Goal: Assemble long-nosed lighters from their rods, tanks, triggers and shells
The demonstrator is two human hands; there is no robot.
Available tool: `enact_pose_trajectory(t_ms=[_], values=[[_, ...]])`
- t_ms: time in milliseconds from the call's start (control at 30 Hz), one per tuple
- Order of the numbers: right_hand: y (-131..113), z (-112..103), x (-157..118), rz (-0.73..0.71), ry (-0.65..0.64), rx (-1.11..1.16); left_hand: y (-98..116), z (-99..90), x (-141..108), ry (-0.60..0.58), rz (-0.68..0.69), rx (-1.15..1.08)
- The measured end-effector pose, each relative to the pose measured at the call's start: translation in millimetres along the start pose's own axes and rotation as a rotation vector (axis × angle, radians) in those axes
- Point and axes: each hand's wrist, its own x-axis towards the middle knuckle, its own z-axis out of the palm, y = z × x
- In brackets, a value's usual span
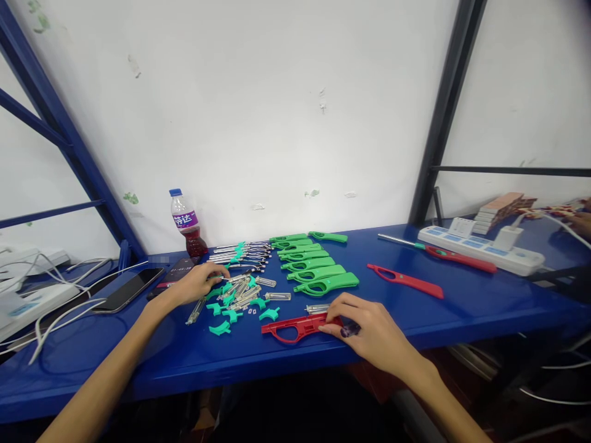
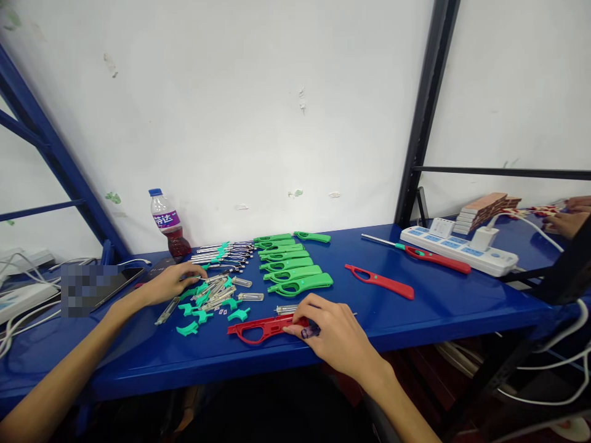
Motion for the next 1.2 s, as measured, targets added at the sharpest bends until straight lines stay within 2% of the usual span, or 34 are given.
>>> enact_pose_trajectory(t_ms=[233,667,1200], values=[[-0.7,-0.8,-0.1,0.0,-0.004,-0.001,1.8,-1.5,2.1,-0.005,0.015,-0.036],[-0.4,-0.7,-0.4,0.027,-0.029,0.003,11.0,4.8,31.7,0.002,0.048,-0.027],[-1.6,-1.3,-0.7,0.033,-0.035,0.004,-2.1,17.7,38.9,0.068,0.064,0.093]])
